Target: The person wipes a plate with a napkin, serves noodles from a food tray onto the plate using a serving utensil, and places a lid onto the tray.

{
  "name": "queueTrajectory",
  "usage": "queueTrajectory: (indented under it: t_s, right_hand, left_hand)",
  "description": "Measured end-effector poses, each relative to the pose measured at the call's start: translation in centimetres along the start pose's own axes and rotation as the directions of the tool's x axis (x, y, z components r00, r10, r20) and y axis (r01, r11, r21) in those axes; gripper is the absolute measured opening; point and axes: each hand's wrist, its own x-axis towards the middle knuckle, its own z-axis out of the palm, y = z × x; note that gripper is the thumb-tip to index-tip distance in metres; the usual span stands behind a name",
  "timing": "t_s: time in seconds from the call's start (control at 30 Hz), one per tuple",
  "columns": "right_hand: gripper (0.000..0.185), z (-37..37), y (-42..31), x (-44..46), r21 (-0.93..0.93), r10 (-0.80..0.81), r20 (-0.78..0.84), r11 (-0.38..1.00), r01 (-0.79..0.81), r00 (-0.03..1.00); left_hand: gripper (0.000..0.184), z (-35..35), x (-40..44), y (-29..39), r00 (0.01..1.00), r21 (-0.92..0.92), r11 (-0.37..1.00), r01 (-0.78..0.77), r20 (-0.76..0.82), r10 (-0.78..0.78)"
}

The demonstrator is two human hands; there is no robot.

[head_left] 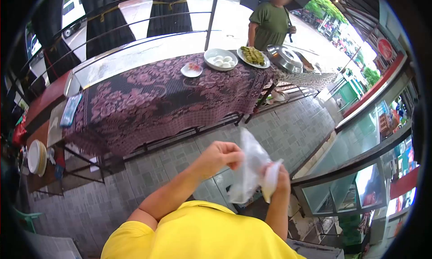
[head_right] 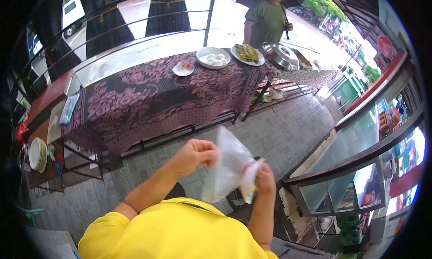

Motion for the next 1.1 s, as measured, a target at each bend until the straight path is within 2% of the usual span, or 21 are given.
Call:
queueTrajectory:
  t_s: [0.07, 0.13, 0.17, 0.27, 0.3, 0.37, 0.4, 0.43, 0.5, 0.53, 0.6, 0.63, 0.67, 0.73, 0.77, 0.83, 0.9, 0.93, 1.0, 1.03, 1.1]
  right_hand:
    - [0.016, -5.0, 0.2, -1.3, 0.107, -0.149, -0.343, 0.975, 0.196, 0.928]
    - [0.016, -8.3, -1.8, -2.0, -0.025, -0.319, -0.555, 0.929, 0.368, 0.768]
    - [0.017, -9.4, -3.5, -2.3, -0.128, -0.407, -0.625, 0.895, 0.427, 0.666]
    - [0.017, -10.0, -10.7, -2.6, -0.539, -0.700, -0.631, 0.706, 0.460, 0.335]
    - [0.017, -9.5, -12.9, -2.6, -0.667, -0.786, -0.575, 0.612, 0.424, 0.229]
    - [0.018, -8.0, -16.2, -1.7, -0.853, -0.906, -0.409, 0.423, 0.307, 0.111]
    - [0.018, -7.3, -17.0, -0.7, -0.895, -0.933, -0.334, 0.358, 0.266, 0.133]
    - [0.018, -7.2, -17.5, 1.0, -0.911, -0.933, -0.287, 0.336, 0.240, 0.216]
    - [0.018, -8.4, -17.2, 5.7, -0.886, -0.850, -0.291, 0.412, 0.210, 0.440]
    - [0.019, -9.9, -16.3, 8.8, -0.803, -0.753, -0.373, 0.555, 0.218, 0.542]
    - [0.018, -13.7, -15.4, 14.2, -0.426, -0.532, -0.528, 0.840, 0.336, 0.662]
    - [0.018, -14.7, -16.1, 16.0, -0.370, -0.478, -0.540, 0.874, 0.314, 0.693]
    - [0.020, -16.0, -16.5, 17.6, -0.308, -0.422, -0.546, 0.905, 0.295, 0.724]
    - [0.019, -20.9, -16.6, 19.3, -0.244, -0.444, -0.535, 0.896, 0.371, 0.719]
    - [0.019, -23.1, -16.7, 20.0, -0.214, -0.457, -0.520, 0.888, 0.408, 0.722]
    - [0.018, -24.9, -18.9, 21.7, -0.315, -0.573, -0.489, 0.819, 0.479, 0.658]
    - [0.022, -28.5, -21.0, 24.9, -0.603, -0.818, -0.262, 0.553, 0.575, 0.512]
    - [0.028, -27.9, -22.8, 27.1, -0.452, -0.824, -0.316, 0.566, 0.689, 0.470]
    - [0.033, -30.0, -25.8, 29.5, -0.482, -0.814, -0.282, 0.578, 0.659, 0.508]
    - [0.033, -32.4, -27.0, 30.5, -0.375, -0.761, -0.228, 0.644, 0.667, 0.607]
    - [0.033, -36.7, -28.6, 31.6, -0.159, -0.616, -0.108, 0.786, 0.598, 0.781]
  left_hand:
    - [0.013, 1.5, 3.6, 0.1, 0.988, -0.112, 0.992, 0.066, 0.144, -0.050]
    - [0.011, 2.6, 7.5, -0.2, 0.974, -0.266, 0.957, 0.117, 0.219, -0.058]
    - [0.013, 2.7, 9.4, -0.1, 0.967, -0.263, 0.955, 0.134, 0.244, -0.068]
    - [0.015, 1.6, 15.9, 0.0, 0.949, -0.252, 0.945, 0.210, 0.284, -0.135]
    - [0.019, 1.0, 18.6, -0.1, 0.946, -0.198, 0.959, 0.201, 0.294, -0.137]
    - [0.024, 0.5, 23.6, 0.1, 0.896, -0.182, 0.953, 0.242, 0.418, -0.148]
    - [0.027, 0.6, 26.0, 0.5, 0.868, -0.178, 0.950, 0.256, 0.475, -0.145]
    - [0.031, 1.2, 28.3, 1.0, 0.839, -0.151, 0.941, 0.303, 0.510, -0.189]
    - [0.040, 3.0, 31.7, 1.9, 0.768, -0.083, 0.905, 0.417, 0.564, -0.302]
    - [0.041, 3.8, 33.2, 2.2, 0.748, -0.069, 0.902, 0.426, 0.587, -0.309]
    - [0.044, 5.4, 36.4, 2.0, 0.698, -0.040, 0.888, 0.457, 0.636, -0.330]
    - [0.041, 5.7, 38.4, 1.5, 0.697, -0.040, 0.887, 0.461, 0.635, -0.333]
    - [0.041, 5.6, 40.7, 0.5, 0.706, -0.011, 0.881, 0.472, 0.603, -0.371]
    - [0.041, 5.2, 46.0, -1.8, 0.736, 0.049, 0.881, 0.471, 0.528, -0.423]
    - [0.041, 5.6, 48.1, -2.6, 0.789, 0.021, 0.899, 0.438, 0.470, -0.396]
    - [0.040, 6.6, 52.3, -3.7, 0.892, -0.037, 0.940, 0.339, 0.330, -0.309]
    - [0.040, 7.8, 56.6, -5.0, 0.860, -0.128, 0.863, 0.488, 0.241, -0.450]
    - [0.041, 8.7, 59.0, -5.2, 0.839, -0.186, 0.821, 0.540, 0.195, -0.508]
    - [0.036, 10.2, 62.3, -5.0, 0.706, -0.278, 0.672, 0.686, 0.478, -0.523]
    - [0.035, 11.1, 64.4, -4.6, 0.619, -0.289, 0.591, 0.753, 0.615, -0.489]
    - [0.030, 12.7, 67.9, -3.6, 0.638, -0.333, 0.603, 0.725, 0.657, -0.403]
